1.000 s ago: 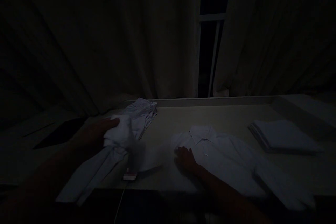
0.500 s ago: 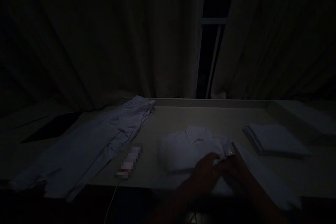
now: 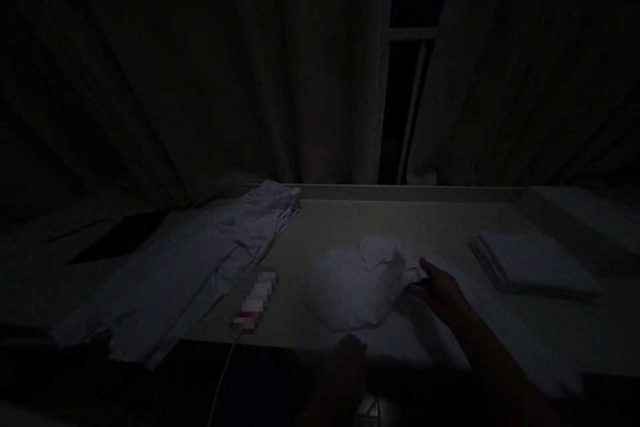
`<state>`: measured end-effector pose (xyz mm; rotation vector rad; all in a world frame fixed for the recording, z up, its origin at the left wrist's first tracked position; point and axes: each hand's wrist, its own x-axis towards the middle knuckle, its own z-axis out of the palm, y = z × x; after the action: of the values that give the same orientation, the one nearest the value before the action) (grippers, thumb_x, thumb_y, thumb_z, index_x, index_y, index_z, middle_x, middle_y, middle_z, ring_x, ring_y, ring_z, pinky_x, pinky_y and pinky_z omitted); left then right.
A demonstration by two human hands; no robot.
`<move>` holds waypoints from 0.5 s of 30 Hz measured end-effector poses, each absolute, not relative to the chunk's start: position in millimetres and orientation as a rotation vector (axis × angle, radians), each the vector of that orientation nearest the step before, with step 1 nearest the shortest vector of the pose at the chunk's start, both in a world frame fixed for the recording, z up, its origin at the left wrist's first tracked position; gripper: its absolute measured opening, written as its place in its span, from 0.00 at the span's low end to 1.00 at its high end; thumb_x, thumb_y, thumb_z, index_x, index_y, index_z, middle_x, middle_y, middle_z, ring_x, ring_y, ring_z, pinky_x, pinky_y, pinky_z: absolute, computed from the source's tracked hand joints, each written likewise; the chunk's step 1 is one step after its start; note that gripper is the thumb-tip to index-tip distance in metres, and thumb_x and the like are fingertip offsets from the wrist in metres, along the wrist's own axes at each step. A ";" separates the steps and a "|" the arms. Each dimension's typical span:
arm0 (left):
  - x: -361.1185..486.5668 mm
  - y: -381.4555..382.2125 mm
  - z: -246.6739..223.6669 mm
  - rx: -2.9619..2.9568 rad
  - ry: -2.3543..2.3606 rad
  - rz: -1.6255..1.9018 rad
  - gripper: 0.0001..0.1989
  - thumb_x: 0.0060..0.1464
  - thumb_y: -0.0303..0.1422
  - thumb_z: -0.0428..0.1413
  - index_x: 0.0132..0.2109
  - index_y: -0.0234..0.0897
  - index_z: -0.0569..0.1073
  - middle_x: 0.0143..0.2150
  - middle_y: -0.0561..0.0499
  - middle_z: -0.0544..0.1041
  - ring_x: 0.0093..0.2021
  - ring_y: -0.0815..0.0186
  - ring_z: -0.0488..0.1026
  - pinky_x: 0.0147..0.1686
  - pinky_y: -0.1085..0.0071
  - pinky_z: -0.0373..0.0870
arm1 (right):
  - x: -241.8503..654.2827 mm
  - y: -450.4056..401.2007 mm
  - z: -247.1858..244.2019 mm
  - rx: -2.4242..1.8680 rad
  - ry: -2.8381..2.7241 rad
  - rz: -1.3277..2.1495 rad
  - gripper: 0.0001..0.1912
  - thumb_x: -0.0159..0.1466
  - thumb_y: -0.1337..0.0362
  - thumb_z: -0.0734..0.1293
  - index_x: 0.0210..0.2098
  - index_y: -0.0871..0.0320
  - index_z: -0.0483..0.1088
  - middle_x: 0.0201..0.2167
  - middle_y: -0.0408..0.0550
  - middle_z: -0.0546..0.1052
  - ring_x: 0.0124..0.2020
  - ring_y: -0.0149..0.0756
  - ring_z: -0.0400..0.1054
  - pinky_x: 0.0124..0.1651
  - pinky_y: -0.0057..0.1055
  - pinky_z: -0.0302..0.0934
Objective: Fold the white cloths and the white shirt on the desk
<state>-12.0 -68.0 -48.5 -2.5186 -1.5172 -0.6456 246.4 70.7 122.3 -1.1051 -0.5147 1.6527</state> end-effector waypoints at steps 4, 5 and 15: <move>-1.5 -56.1 -51.0 -2.479 -1.870 -0.561 0.25 0.60 0.33 0.47 0.63 0.35 0.63 0.60 0.40 0.71 0.59 0.54 0.69 0.54 0.56 0.70 | 178.1 68.7 207.7 -0.893 -0.602 1.706 0.08 0.62 0.63 0.68 0.38 0.61 0.71 0.34 0.50 0.79 0.34 0.39 0.75 0.42 0.47 0.73; -1.4 -48.0 -49.6 -2.459 -1.957 -0.536 0.27 0.60 0.35 0.47 0.65 0.34 0.61 0.60 0.39 0.70 0.58 0.53 0.69 0.54 0.55 0.69 | 161.7 65.1 231.5 -0.833 -0.644 1.710 0.09 0.62 0.62 0.69 0.38 0.62 0.71 0.34 0.50 0.79 0.34 0.39 0.75 0.42 0.48 0.73; -45.6 3.9 3.4 -2.203 -2.382 -0.581 0.26 0.59 0.40 0.47 0.61 0.34 0.67 0.59 0.39 0.72 0.60 0.51 0.66 0.59 0.53 0.60 | 205.6 68.9 217.6 -1.214 -1.130 1.060 0.14 0.59 0.55 0.67 0.41 0.55 0.71 0.42 0.47 0.78 0.48 0.44 0.72 0.48 0.43 0.69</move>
<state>-45.6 3.9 3.4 -2.2028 -2.3818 -0.5812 205.6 68.9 217.6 -1.2140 -1.1303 1.0605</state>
